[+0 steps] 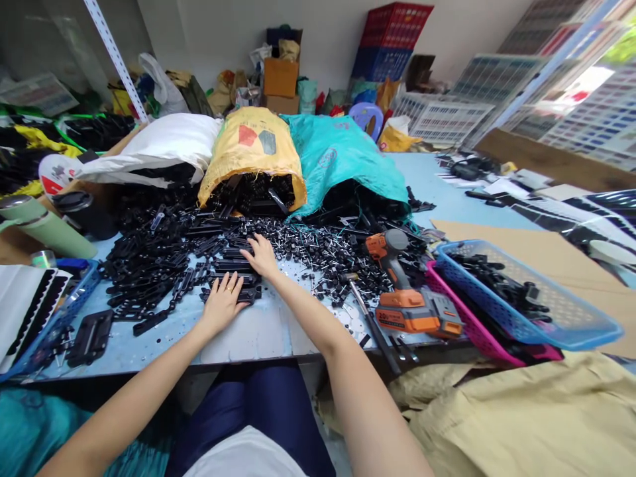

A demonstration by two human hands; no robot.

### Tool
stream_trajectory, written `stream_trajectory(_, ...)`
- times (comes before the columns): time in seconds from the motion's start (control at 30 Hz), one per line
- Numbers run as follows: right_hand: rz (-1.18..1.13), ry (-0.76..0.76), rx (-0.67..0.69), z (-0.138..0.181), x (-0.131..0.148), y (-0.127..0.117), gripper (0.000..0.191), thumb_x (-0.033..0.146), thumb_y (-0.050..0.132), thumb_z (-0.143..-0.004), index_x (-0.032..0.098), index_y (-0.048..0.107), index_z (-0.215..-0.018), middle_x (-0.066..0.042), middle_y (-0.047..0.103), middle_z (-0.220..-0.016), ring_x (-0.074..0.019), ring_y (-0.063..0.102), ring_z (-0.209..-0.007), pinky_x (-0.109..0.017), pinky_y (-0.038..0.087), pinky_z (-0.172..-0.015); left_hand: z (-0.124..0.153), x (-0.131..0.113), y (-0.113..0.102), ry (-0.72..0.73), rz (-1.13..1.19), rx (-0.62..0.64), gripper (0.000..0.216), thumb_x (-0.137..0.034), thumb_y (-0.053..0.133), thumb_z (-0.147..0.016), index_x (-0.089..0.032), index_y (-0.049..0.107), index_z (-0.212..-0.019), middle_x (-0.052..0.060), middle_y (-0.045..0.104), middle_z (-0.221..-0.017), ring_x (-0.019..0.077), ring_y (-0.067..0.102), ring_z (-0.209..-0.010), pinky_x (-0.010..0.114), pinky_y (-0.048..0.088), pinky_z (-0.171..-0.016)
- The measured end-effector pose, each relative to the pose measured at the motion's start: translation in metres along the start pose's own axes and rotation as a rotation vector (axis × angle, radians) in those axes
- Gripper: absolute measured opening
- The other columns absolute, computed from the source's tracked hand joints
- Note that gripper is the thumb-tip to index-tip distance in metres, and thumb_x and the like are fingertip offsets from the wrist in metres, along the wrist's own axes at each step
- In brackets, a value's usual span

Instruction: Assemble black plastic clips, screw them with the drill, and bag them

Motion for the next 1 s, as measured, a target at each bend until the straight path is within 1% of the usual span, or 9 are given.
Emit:
stream_trajectory(0.07, 0.053, -0.038, -0.025, -0.017, -0.006, -0.013, 0.046, 0.041, 0.046, -0.089, 0.015, 0.049, -0.127, -0.013, 0.040, -0.137, -0.0223, 0.032, -0.129, -0.039, 0.026, -0.108, -0.002, -0.003, 0.003, -0.037, -0.008, 0.002, 0.063, -0.047, 0.048, -0.085, -0.012, 0.038, -0.137, 0.018, 0.034, -0.144, 0.0349, 0.023, -0.136, 0.053, 0.021, -0.108)
stream_trajectory(0.17, 0.153, -0.008, -0.023, -0.050, -0.025, -0.029, 0.044, 0.032, 0.049, -0.087, 0.014, 0.048, -0.127, -0.012, 0.044, -0.132, -0.0228, 0.036, -0.123, -0.037, 0.032, -0.104, -0.003, -0.008, 0.003, -0.067, 0.028, 0.008, 0.063, -0.046, 0.047, -0.086, -0.010, 0.039, -0.137, 0.020, 0.035, -0.142, 0.0362, 0.024, -0.135, 0.056, 0.021, -0.107)
stream_trajectory(0.27, 0.189, 0.040, -0.042, -0.084, -0.045, -0.044, 0.047, 0.026, 0.050, -0.085, 0.011, 0.045, -0.129, -0.014, 0.044, -0.130, -0.0248, 0.036, -0.121, -0.038, 0.034, -0.102, -0.003, -0.012, -0.011, -0.010, 0.125, -0.033, 0.063, -0.048, 0.043, -0.087, -0.012, 0.035, -0.139, 0.019, 0.033, -0.144, 0.0331, 0.021, -0.137, 0.057, 0.021, -0.107)
stream_trajectory(0.33, 0.201, 0.063, -0.063, -0.104, -0.058, -0.051, 0.050, 0.023, 0.050, -0.083, 0.009, 0.042, -0.130, -0.017, 0.043, -0.129, -0.0269, 0.036, -0.120, -0.040, 0.035, -0.100, -0.007, -0.005, -0.024, 0.023, 0.192, -0.090, 0.061, -0.048, 0.038, -0.089, -0.012, 0.033, -0.139, 0.017, 0.033, -0.145, 0.0308, 0.020, -0.138, 0.056, 0.022, -0.108)
stream_trajectory(0.43, 0.283, 0.115, -0.081, -0.129, -0.079, -0.055, 0.054, 0.023, 0.051, -0.082, 0.007, 0.038, -0.131, -0.019, 0.045, -0.125, -0.0290, 0.038, -0.115, -0.042, 0.037, -0.095, -0.023, 0.033, -0.038, -0.036, 0.251, -0.165, 0.056, -0.045, 0.036, -0.091, -0.011, 0.036, -0.136, 0.018, 0.038, -0.142, 0.0290, 0.026, -0.135, 0.051, 0.027, -0.107)
stream_trajectory(0.57, 0.403, 0.212, -0.079, -0.155, -0.107, -0.051, 0.052, 0.025, 0.052, -0.081, 0.007, 0.039, -0.128, -0.020, 0.052, -0.116, -0.0296, 0.044, -0.108, -0.041, 0.040, -0.086, -0.053, 0.116, -0.043, -0.222, 0.233, -0.217, 0.051, -0.042, 0.039, -0.089, -0.008, 0.045, -0.127, 0.019, 0.046, -0.133, 0.0291, 0.039, -0.127, 0.044, 0.036, -0.103)
stream_trajectory(0.73, 0.484, 0.300, -0.102, -0.166, -0.131, -0.052, 0.038, 0.028, 0.056, -0.082, 0.007, 0.048, -0.113, -0.020, 0.058, -0.106, -0.0294, 0.047, -0.105, -0.040, 0.038, -0.084, -0.087, 0.203, -0.039, -0.461, 0.072, -0.180, 0.047, -0.037, 0.041, -0.087, -0.006, 0.049, -0.121, 0.020, 0.055, -0.118, 0.0299, 0.048, -0.114, 0.041, 0.040, -0.095)
stream_trajectory(0.87, 0.479, 0.212, -0.059, -0.163, -0.125, -0.055, 0.030, 0.033, 0.059, -0.082, 0.012, 0.055, -0.103, -0.015, 0.061, -0.098, -0.0281, 0.049, -0.102, -0.041, 0.034, -0.087, -0.120, 0.248, -0.032, -0.627, -0.086, -0.091, 0.048, -0.038, 0.042, -0.084, -0.002, 0.054, -0.114, 0.022, 0.056, -0.112, 0.0333, 0.046, -0.111, 0.044, 0.040, -0.088)
stream_trajectory(1.0, 0.328, 0.051, -0.085, -0.144, -0.099, -0.068, 0.031, 0.037, 0.063, -0.080, 0.015, 0.056, -0.101, -0.011, 0.061, -0.098, -0.0259, 0.051, -0.099, -0.039, 0.034, -0.087, -0.150, 0.272, -0.014, -0.702, -0.160, 0.047, 0.040, -0.034, 0.048, -0.079, -0.004, 0.063, -0.100, 0.023, 0.053, -0.118, 0.0377, 0.039, -0.114, 0.051, 0.035, -0.090)
Point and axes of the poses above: each hand's wrist, its own z-axis away from the middle knuckle, its own y-axis out of the palm, x = y × z, the point moved 9 cm from there along -z, towards the middle knuckle
